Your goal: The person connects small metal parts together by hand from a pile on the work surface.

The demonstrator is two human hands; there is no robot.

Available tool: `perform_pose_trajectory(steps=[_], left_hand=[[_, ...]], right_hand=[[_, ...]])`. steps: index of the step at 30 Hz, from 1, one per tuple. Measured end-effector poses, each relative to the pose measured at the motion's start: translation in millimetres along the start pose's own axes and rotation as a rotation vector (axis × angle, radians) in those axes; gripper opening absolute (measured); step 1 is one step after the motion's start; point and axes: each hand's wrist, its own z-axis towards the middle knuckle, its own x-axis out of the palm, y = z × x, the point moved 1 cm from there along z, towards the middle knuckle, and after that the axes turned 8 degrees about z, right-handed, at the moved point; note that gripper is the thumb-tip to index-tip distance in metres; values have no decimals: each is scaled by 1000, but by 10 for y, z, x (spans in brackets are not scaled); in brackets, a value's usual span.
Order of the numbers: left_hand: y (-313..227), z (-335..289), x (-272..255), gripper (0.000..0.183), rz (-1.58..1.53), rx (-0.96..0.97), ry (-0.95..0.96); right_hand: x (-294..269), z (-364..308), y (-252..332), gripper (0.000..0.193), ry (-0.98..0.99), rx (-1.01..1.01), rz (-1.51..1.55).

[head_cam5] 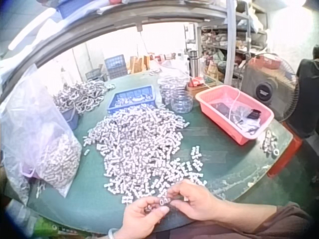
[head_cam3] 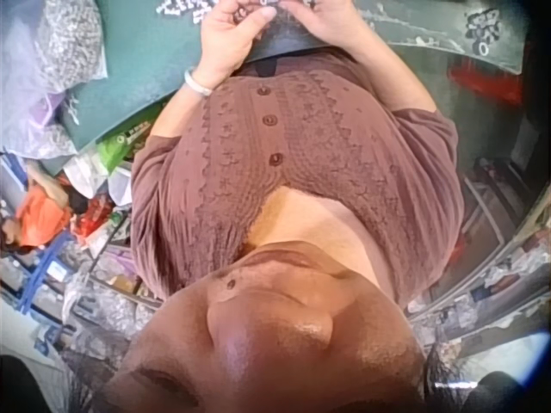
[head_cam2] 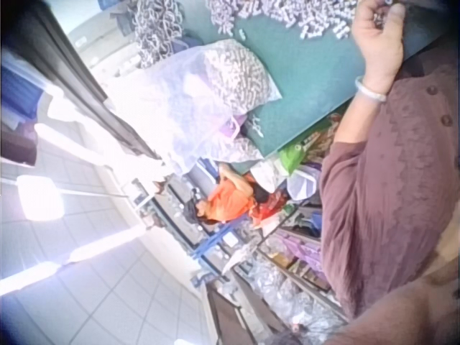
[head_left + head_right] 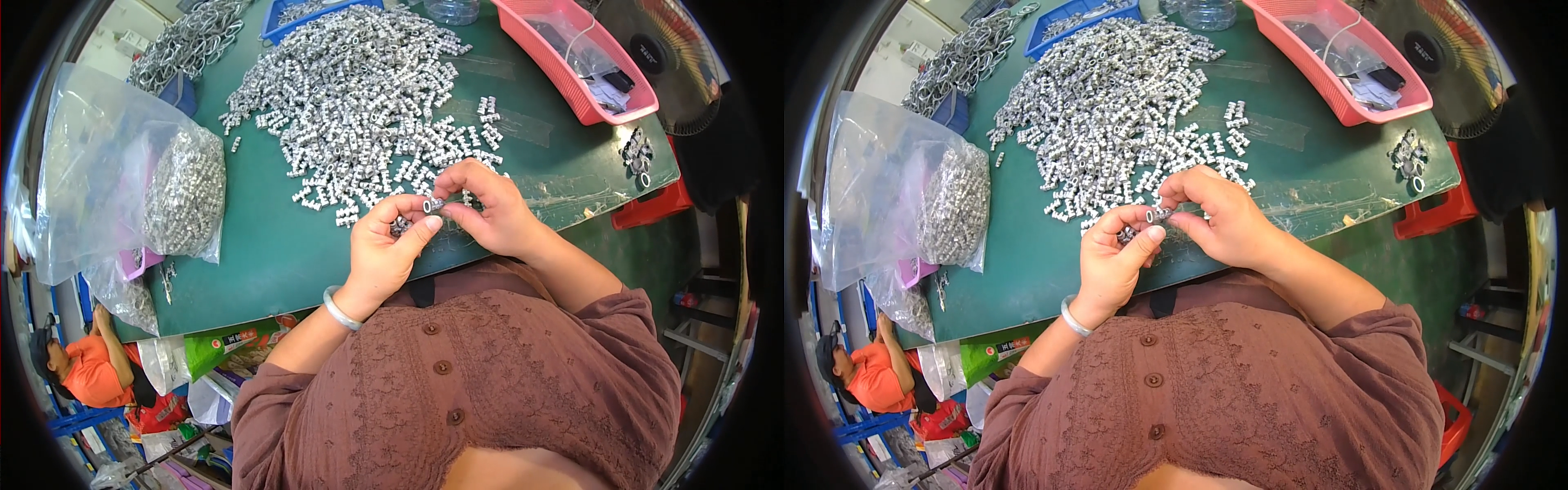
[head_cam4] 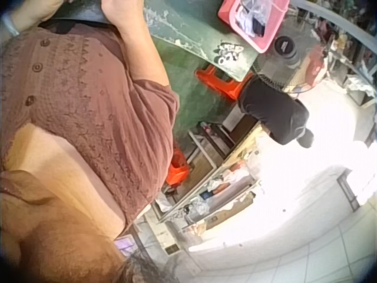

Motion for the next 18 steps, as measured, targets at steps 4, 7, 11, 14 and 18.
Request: perform_pose_trajectory(steps=[4,7,11,14,18], left_hand=[[27,21,-3,12,-208,-168,-44],[58,43,-59,13,-562,-333,44],[112,77,-129,13,-878,-445,181],[130,88,-156,14,-1005,-453,263],[157,71,-188,17,-1031,-460,272]], right_hand=[[4,21,48,29,19,-69,-87],[-9,30,56,30,-18,-64,-37],[-99,38,-6,25,48,-118,-425],[-63,21,-29,19,84,-122,-624],[-18,54,-18,15,139,-125,-792]])
